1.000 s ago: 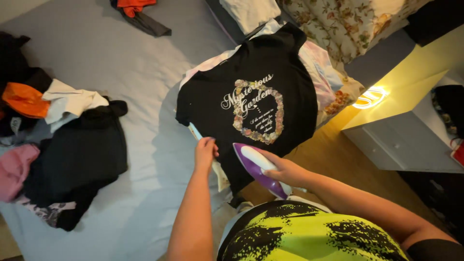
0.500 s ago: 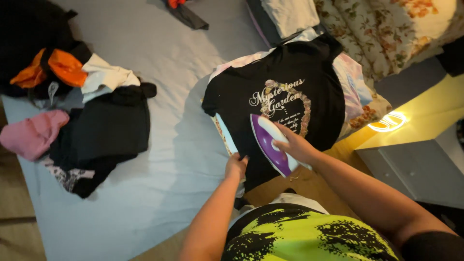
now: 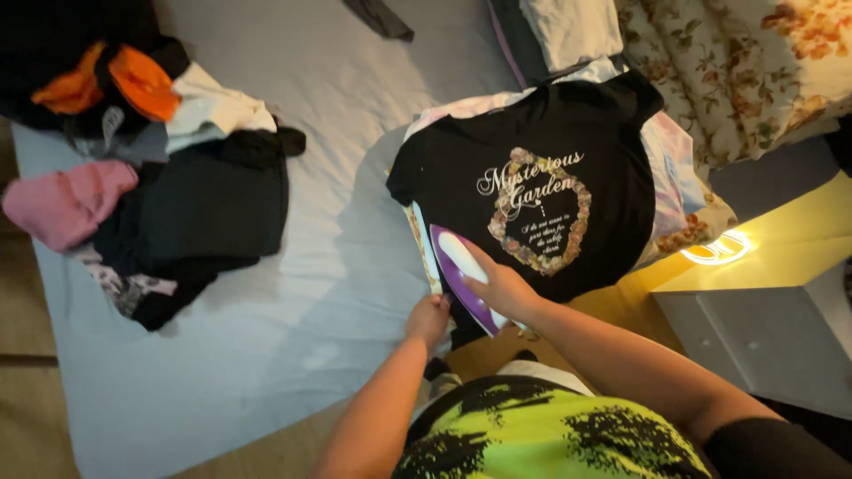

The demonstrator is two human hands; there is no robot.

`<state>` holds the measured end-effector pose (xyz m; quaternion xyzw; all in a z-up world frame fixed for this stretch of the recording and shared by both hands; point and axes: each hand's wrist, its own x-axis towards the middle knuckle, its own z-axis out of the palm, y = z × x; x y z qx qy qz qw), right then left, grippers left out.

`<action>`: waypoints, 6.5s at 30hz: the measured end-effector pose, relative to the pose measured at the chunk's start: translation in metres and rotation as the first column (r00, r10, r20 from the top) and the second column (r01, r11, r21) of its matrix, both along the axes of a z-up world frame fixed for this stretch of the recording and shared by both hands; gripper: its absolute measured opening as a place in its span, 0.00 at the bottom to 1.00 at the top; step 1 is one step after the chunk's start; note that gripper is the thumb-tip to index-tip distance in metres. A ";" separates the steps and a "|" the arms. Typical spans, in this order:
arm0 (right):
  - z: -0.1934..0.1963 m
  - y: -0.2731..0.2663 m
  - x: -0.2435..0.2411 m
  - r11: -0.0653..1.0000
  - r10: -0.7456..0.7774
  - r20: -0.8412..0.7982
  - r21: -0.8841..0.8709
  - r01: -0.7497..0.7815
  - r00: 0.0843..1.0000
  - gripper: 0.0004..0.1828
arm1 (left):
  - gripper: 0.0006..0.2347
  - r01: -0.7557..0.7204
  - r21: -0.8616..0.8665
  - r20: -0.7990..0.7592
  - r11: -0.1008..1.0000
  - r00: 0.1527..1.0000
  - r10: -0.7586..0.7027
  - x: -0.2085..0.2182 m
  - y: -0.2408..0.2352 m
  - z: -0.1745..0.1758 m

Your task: Ironing a black t-shirt and then folding several pieces of clothing on a bed.

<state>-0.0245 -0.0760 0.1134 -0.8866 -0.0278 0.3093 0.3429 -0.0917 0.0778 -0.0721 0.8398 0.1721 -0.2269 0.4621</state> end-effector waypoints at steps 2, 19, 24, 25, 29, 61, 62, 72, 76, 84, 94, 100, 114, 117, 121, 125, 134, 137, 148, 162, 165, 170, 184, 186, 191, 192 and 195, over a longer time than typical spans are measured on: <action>-0.004 0.016 0.009 1.000 0.007 0.068 -0.006 -0.007 0.998 0.42 | 0.16 0.017 0.005 0.010 1.000 1.000 -0.017 0.001 0.000 0.008; 0.035 -0.081 -0.039 0.989 0.135 -0.057 -0.047 -0.138 0.989 0.44 | 0.15 0.285 0.328 -0.089 0.901 0.958 -0.271 0.026 0.010 0.027; 0.052 -0.139 -0.032 0.991 0.079 0.006 0.112 -0.079 0.997 0.42 | 0.12 0.234 0.520 0.269 0.821 0.868 -0.417 0.072 -0.013 0.167; 0.038 -0.153 -0.027 0.991 0.074 0.011 0.112 -0.075 0.997 0.42 | 0.12 0.235 0.522 0.274 0.820 0.864 -0.422 0.079 -0.027 0.161; 0.001 -0.192 0.011 0.954 -0.028 0.145 0.300 -0.017 0.989 0.45 | 0.16 0.150 0.422 0.518 0.894 0.769 -0.374 0.108 -0.085 0.122; 0.020 -0.295 0.133 0.980 -0.143 0.169 0.163 0.116 0.975 0.38 | 0.37 0.446 0.687 -0.137 0.573 0.855 -0.501 0.130 -0.251 0.113; 0.015 -0.302 0.129 0.987 -0.115 0.149 0.131 0.096 0.982 0.39 | 0.37 0.422 0.701 -0.105 0.574 0.858 -0.503 0.128 -0.251 0.110; 0.003 -0.288 0.164 0.962 -0.137 0.118 0.254 0.103 0.984 0.39 | 0.37 0.410 0.697 -0.114 0.588 0.873 -0.474 0.128 -0.253 0.115; -0.004 -0.312 0.134 0.998 -0.024 0.104 0.068 0.017 0.994 0.41 | 0.37 0.429 0.707 -0.138 0.562 0.863 -0.485 0.129 -0.253 0.113; -0.031 -0.297 0.154 0.996 -0.019 0.523 0.085 -0.030 0.852 0.38 | 0.37 0.424 0.734 -0.142 0.530 0.860 -0.491 0.129 -0.255 0.105; 0.017 -0.308 0.129 0.996 -0.007 0.163 -0.089 0.021 0.987 0.45 | 0.37 0.387 0.704 -0.063 0.596 0.869 -0.490 0.124 -0.252 0.099; -0.008 -0.311 0.154 0.999 0.036 0.319 -0.039 -0.025 0.947 0.45 | 0.39 0.393 0.699 -0.019 0.598 0.846 -0.534 0.130 -0.244 0.102; -0.047 -0.338 0.127 0.994 0.028 0.175 0.096 -0.045 0.984 0.50 | 0.28 0.625 0.453 0.059 0.636 0.691 -0.721 0.161 -0.174 0.088; -0.028 -0.318 0.130 0.994 -0.007 0.072 0.106 0.000 0.997 0.53 | 0.20 0.607 0.412 0.200 0.680 0.667 -0.717 0.170 -0.160 0.073; -0.061 -0.331 0.149 0.974 0.097 0.520 0.127 -0.189 0.849 0.53 | 0.17 0.587 0.393 0.218 0.707 0.688 -0.692 0.209 -0.173 0.106; -0.055 -0.334 0.149 0.983 0.022 0.321 0.165 -0.079 0.947 0.52 | 0.17 0.453 0.388 0.343 0.803 0.738 -0.581 0.244 -0.199 0.103; 0.001 -0.270 0.222 0.994 0.018 0.223 0.101 -0.041 0.975 0.46 | 0.23 0.289 0.584 0.353 0.759 0.751 -0.558 0.323 -0.220 0.075; 0.008 -0.259 0.242 0.998 0.029 0.081 0.059 -0.034 0.996 0.47 | 0.15 0.191 0.512 0.280 0.838 0.885 -0.373 0.357 -0.225 0.054; -0.038 -0.257 0.275 0.964 -0.118 0.378 0.267 0.014 0.918 0.47 | 0.22 -0.273 -0.578 -0.103 0.769 0.959 0.264 0.507 -0.233 -0.022; -0.071 -0.228 0.316 0.961 -0.216 0.335 0.240 0.139 0.917 0.45 | 0.21 0.260 0.502 0.308 0.825 0.837 -0.452 0.329 -0.150 0.096; -0.043 -0.219 0.318 0.926 -0.322 0.016 0.216 0.311 0.947 0.42 | 0.26 0.251 0.599 0.408 0.760 0.722 -0.559 0.287 -0.144 0.084; -0.038 -0.231 0.295 0.925 -0.348 0.096 0.196 0.325 0.932 0.43 | 0.26 0.375 0.581 0.307 0.723 0.721 -0.621 0.248 -0.141 0.085; 0.003 -0.304 0.182 0.912 -0.400 -0.032 0.085 0.401 0.916 0.43 | 0.30 0.256 0.660 0.265 0.706 0.800 -0.538 0.158 -0.115 0.080; -0.011 -0.327 0.161 0.973 -0.161 0.034 0.175 0.153 0.986 0.41 | 0.31 0.231 0.647 0.308 0.726 0.793 -0.526 0.147 -0.108 0.076; -0.003 -0.308 0.099 0.939 -0.168 0.089 0.316 0.132 0.982 0.42 | 0.32 0.248 0.654 0.345 0.715 0.743 -0.574 0.123 -0.101 0.080; -0.004 -0.302 0.084 0.930 -0.136 0.063 0.353 0.105 0.989 0.43 | 0.33 0.281 0.628 0.378 0.725 0.705 -0.601 0.114 -0.103 0.081; 0.051 -0.228 0.061 0.964 -0.121 -0.082 0.226 0.137 0.989 0.43 | 0.36 0.407 0.705 0.269 0.581 0.605 -0.749 0.093 -0.109 0.115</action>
